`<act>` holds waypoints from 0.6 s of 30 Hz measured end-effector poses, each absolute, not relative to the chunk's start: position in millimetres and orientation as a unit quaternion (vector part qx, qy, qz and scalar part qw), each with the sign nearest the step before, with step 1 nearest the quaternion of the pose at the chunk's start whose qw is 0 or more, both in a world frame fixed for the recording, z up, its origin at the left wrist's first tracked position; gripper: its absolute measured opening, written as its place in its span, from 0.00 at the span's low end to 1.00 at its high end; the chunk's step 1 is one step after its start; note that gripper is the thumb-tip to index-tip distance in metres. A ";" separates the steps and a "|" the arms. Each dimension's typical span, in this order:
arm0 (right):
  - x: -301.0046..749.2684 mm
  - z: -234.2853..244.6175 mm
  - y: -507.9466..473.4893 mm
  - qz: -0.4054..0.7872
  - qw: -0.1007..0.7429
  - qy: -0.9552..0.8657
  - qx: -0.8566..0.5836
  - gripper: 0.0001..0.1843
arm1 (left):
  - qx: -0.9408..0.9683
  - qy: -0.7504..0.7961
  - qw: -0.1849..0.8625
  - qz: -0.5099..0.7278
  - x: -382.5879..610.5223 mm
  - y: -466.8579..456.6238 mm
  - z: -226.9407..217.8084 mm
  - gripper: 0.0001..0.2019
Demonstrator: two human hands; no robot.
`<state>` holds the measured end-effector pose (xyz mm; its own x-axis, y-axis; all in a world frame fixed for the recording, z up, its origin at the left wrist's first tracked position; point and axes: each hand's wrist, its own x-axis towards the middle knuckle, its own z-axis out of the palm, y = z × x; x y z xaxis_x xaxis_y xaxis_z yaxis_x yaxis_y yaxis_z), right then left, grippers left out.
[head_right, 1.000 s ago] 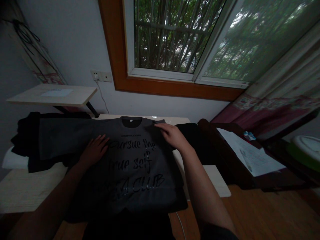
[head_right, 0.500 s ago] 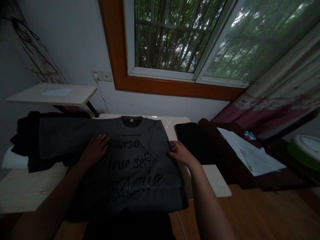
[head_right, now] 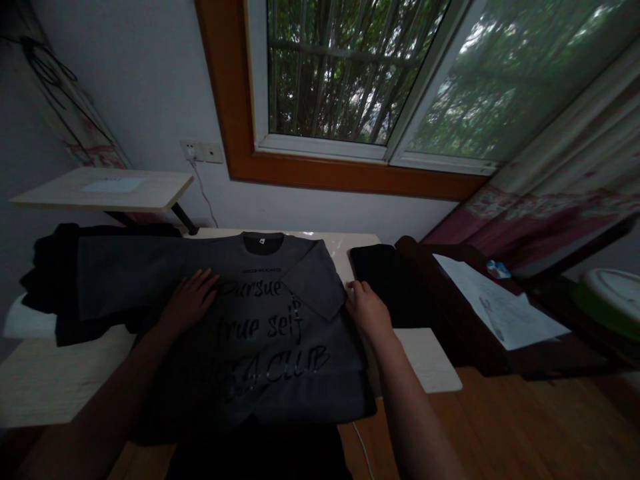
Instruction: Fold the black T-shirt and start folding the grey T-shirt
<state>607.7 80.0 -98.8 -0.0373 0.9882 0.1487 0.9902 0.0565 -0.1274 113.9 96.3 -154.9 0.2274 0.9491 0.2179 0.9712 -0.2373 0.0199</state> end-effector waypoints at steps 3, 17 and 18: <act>604.1 -97.6 77.5 0.001 0.092 -0.798 -0.596 0.28 | -0.781 -0.615 0.069 -0.086 113.9 97.0 -155.7 0.26; 569.3 -87.7 80.5 0.099 0.206 -0.838 -0.496 0.10 | -0.779 -0.617 0.055 -0.099 111.6 97.1 -157.5 0.26; 571.4 -84.3 79.1 0.120 0.234 -0.826 -0.498 0.10 | -0.779 -0.616 0.051 -0.101 111.5 97.1 -157.5 0.26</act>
